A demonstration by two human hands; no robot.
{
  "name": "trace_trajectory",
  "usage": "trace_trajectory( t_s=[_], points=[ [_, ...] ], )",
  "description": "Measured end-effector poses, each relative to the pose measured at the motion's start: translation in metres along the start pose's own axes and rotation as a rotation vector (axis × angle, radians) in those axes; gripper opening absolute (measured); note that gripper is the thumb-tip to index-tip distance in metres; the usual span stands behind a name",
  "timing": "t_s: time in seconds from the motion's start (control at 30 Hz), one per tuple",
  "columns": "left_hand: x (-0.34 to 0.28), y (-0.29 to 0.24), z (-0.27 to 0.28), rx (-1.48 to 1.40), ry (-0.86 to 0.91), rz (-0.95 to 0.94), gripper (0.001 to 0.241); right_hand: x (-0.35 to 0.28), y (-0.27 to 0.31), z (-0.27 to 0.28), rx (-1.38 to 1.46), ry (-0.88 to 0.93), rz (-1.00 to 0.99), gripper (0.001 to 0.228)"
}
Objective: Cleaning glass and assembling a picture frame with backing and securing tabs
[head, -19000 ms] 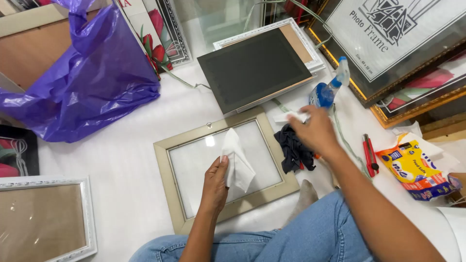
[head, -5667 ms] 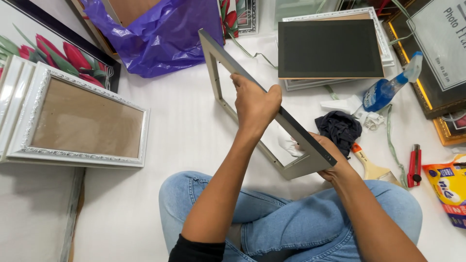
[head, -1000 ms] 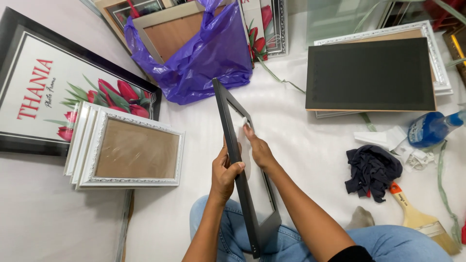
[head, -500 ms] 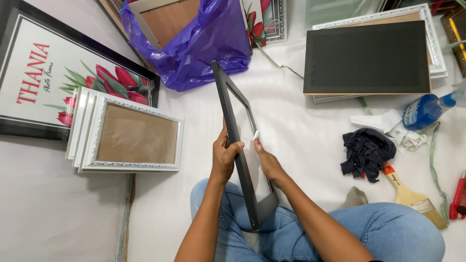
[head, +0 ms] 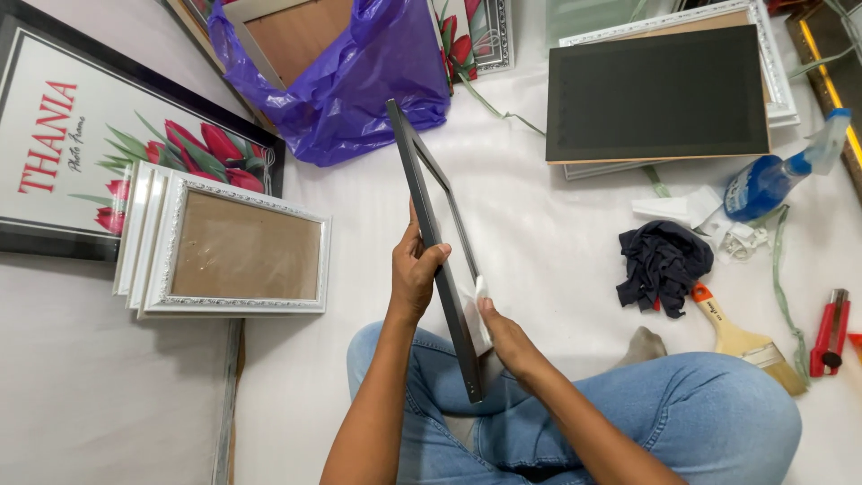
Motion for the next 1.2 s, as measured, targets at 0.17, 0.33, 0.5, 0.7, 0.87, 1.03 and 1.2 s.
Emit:
trace_trajectory(
  t_s=[0.17, 0.33, 0.5, 0.7, 0.87, 1.03, 1.2],
  points=[
    [-0.006, -0.036, -0.016, 0.143, -0.023, 0.018, 0.090, -0.060, 0.078, -0.021, -0.017, 0.083, 0.287, 0.084],
    [-0.009, -0.039, -0.015, 0.136, -0.032, 0.032, 0.096, -0.011, -0.028, -0.005, -0.202, 0.032, -0.255, 0.100],
    [-0.008, -0.037, -0.015, 0.103, -0.023, 0.045, 0.098, -0.049, 0.062, -0.017, -0.001, 0.008, 0.098, 0.097],
    [-0.009, -0.041, -0.007, 0.105, -0.038, 0.046, 0.092, -0.035, 0.039, -0.011, -0.250, -0.071, -0.172, 0.092],
    [-0.008, -0.039, -0.010, 0.124, -0.030, 0.047, 0.098, 0.010, -0.012, -0.006, -0.216, -0.022, -0.279, 0.099],
    [-0.006, -0.037, -0.015, 0.118, -0.013, 0.044, 0.099, -0.052, 0.100, -0.020, -0.046, -0.017, 0.181, 0.096],
    [-0.006, -0.035, -0.011, 0.102, -0.020, 0.019, 0.099, 0.010, 0.019, -0.009, -0.309, -0.069, -0.185, 0.095]
  ],
)
Point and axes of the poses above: each hand's wrist, its own x-axis towards the middle knuckle, its own z-axis out of the back of the hand, y = z × x, the point moved 8 cm from there along x, towards the middle knuckle, and after that the axes turned 1 degree about y, right-handed, at the moved point
